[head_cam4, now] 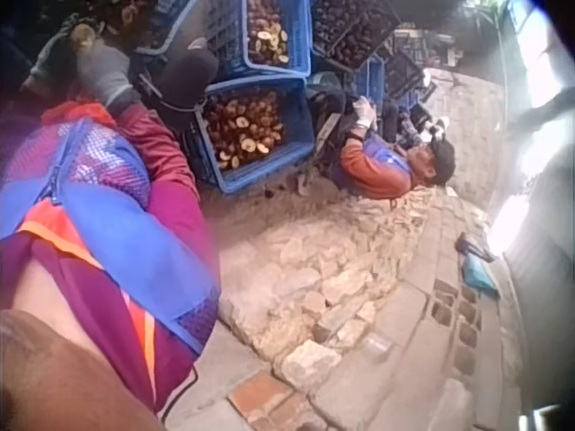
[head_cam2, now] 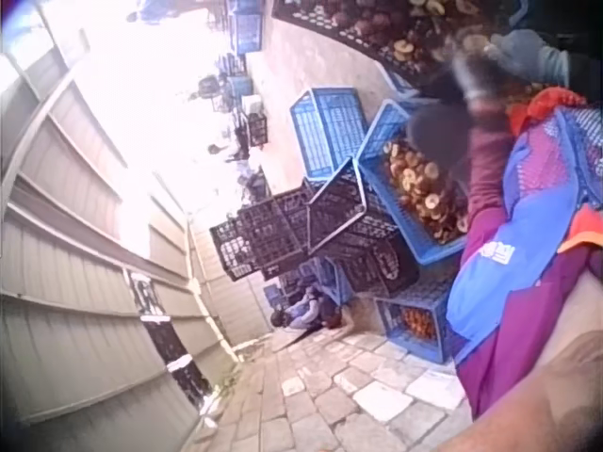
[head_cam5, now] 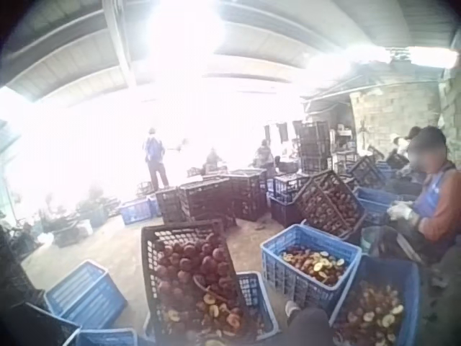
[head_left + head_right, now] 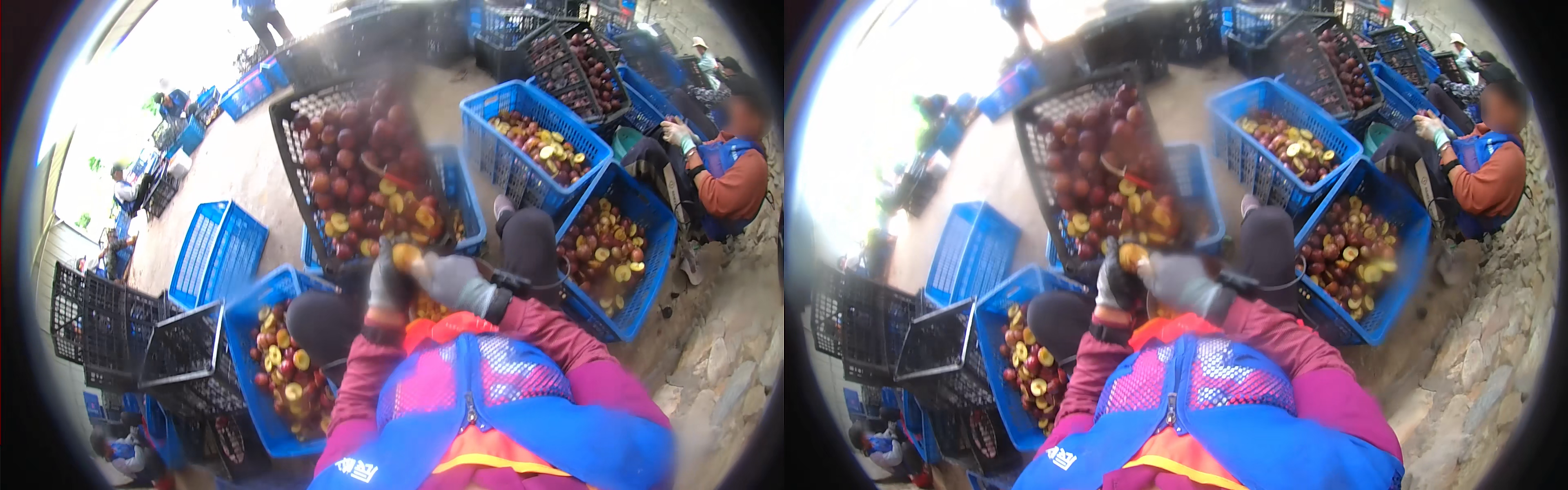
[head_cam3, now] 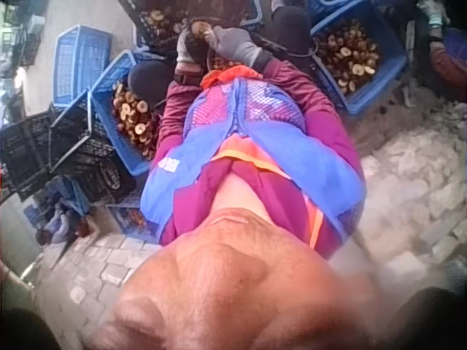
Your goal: The recorder is cutting plums into slices and placing them into a bowl.
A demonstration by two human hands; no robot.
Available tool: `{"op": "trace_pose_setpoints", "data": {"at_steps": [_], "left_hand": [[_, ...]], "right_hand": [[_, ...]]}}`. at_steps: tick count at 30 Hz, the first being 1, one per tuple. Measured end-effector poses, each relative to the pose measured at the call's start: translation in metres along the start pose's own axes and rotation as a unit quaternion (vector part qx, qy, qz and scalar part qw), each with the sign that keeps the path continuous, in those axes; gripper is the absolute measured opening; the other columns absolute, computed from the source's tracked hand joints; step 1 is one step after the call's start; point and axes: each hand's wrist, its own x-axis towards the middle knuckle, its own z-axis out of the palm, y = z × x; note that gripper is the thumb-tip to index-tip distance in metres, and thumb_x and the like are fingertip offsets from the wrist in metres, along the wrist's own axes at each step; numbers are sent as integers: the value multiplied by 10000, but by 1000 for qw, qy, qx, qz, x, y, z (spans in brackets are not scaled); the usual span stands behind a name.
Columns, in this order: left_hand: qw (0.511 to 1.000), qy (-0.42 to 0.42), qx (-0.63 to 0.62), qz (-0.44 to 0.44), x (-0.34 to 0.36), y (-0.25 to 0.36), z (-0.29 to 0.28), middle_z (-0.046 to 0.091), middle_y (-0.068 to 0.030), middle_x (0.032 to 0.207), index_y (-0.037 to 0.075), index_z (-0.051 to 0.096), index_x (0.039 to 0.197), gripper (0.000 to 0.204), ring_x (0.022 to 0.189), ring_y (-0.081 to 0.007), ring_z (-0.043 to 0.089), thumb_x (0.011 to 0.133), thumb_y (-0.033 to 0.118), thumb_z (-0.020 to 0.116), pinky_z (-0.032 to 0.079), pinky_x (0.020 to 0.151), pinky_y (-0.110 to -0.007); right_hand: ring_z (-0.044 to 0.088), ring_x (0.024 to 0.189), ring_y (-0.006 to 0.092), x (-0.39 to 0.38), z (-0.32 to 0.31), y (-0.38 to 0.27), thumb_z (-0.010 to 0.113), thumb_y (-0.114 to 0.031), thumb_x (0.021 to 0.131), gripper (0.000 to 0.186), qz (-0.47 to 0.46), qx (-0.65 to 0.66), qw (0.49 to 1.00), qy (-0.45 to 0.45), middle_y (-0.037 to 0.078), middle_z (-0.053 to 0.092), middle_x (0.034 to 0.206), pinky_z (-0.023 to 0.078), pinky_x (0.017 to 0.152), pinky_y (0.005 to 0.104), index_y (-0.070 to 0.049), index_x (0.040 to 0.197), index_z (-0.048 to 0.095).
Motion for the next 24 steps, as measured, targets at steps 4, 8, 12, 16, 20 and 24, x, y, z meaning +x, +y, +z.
{"op": "trace_pose_setpoints", "data": {"at_steps": [4, 8, 12, 16, 20, 24], "left_hand": [[991, 94, 95, 1, 1, 45, 29, 702, -73, 1091, 78, 651, 1187, 381, 1053, -221, 672, 1159, 351, 387, 514, 996, -385], [957, 158, -204, -132, 6, 34, 33, 701, -41, 972, 78, 666, 1103, 476, 894, -179, 658, 1160, 428, 349, 541, 860, -333], [940, 163, -260, -152, 5, 26, 33, 690, -39, 922, 80, 669, 1083, 535, 857, -172, 647, 1150, 505, 351, 537, 823, -323], [952, 136, -209, -175, 6, 25, 36, 695, -48, 936, 89, 671, 1086, 544, 860, -173, 658, 1142, 532, 361, 546, 807, -331], [938, 202, -212, -184, -1, 10, 44, 705, -52, 944, 104, 675, 1085, 531, 861, -173, 671, 1144, 530, 362, 556, 787, -344], [927, 144, -289, -189, 5, 13, 38, 704, -71, 935, 80, 670, 1123, 514, 868, -203, 680, 1127, 530, 422, 560, 786, -359]], "right_hand": [[695, 852, 478, -2, -16, -5, 449, -474, 1098, 471, 43, 25, 997, -57, 254, 724, 926, 520, 779, 583, -63, 1054, 675], [706, 901, 467, -7, -17, -8, 421, -502, 1102, 564, 75, 138, 981, -118, 271, 747, 1008, 530, 831, 564, -22, 1058, 713], [714, 699, 321, -14, -25, -5, 447, -506, 1117, 608, 145, 324, 910, -216, 194, 753, 867, 552, 641, 453, 22, 1020, 733], [672, 571, 219, -24, 0, 20, 467, -516, 1120, 623, 149, 427, 859, -238, 121, 693, 717, 509, 498, 366, 30, 999, 743], [598, 490, 168, -31, -20, -8, 472, -529, 1120, 614, 142, 354, 911, -159, 68, 610, 630, 446, 426, 331, 0, 967, 743], [447, 416, 109, -25, -15, 17, 500, -544, 1109, 519, 193, 519, 774, -306, -8, 515, 593, 352, 366, 307, -112, 864, 647]]}}
